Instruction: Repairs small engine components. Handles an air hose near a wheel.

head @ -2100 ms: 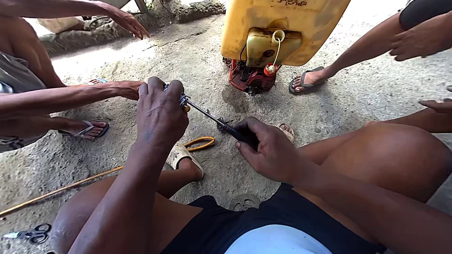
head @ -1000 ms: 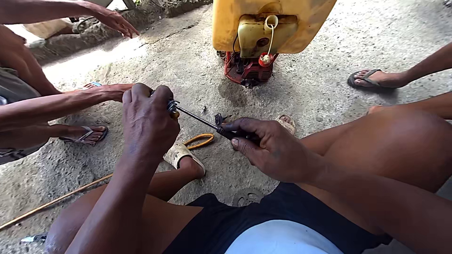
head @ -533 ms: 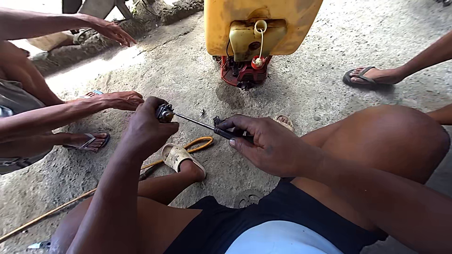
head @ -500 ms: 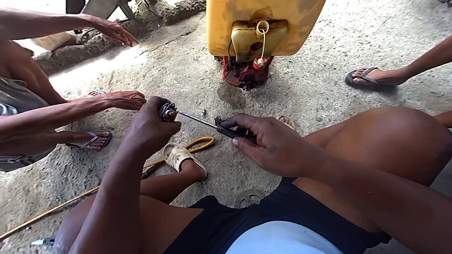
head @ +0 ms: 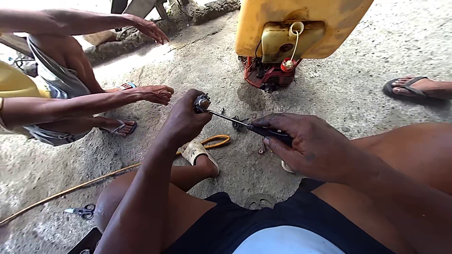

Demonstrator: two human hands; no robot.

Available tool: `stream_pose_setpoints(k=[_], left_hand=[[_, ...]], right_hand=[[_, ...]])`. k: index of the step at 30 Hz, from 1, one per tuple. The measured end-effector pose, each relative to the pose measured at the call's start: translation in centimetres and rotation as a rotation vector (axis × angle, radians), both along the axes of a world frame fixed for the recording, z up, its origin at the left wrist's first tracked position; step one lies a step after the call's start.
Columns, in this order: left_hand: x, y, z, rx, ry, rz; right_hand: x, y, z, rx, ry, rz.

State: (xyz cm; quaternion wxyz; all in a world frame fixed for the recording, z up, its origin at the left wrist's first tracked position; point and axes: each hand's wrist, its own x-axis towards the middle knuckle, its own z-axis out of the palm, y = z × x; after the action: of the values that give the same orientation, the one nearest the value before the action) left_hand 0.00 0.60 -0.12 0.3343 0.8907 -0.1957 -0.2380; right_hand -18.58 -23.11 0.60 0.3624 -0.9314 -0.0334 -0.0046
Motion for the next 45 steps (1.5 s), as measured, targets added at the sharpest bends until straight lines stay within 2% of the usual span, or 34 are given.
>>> stream_pose_setpoints(k=[16,23,31,38,45], left_hand=[[-0.1,-0.2,0.1,0.079,-0.055,-0.006],[-0.4,-0.4,0.0,0.157,-0.06,0.007],[-0.6,-0.6,0.0,0.212,-0.08,0.01],[-1.0,-1.0,-0.4,0.365,-0.251,-0.04],[-0.9,-0.9,-0.9,0.387,-0.286,-0.048]], right_hand=[[0.1,0.1,-0.2,0.0,0.001,0.014],[0.0,0.3,-0.3,-0.171,-0.052,0.024],[0.0,0.3,-0.3,-0.191,-0.053,0.031],[-0.1,0.3,-0.6,-0.375,-0.154,0.062],[0.1,0.3,-0.5,-0.509,-0.229,0.084]])
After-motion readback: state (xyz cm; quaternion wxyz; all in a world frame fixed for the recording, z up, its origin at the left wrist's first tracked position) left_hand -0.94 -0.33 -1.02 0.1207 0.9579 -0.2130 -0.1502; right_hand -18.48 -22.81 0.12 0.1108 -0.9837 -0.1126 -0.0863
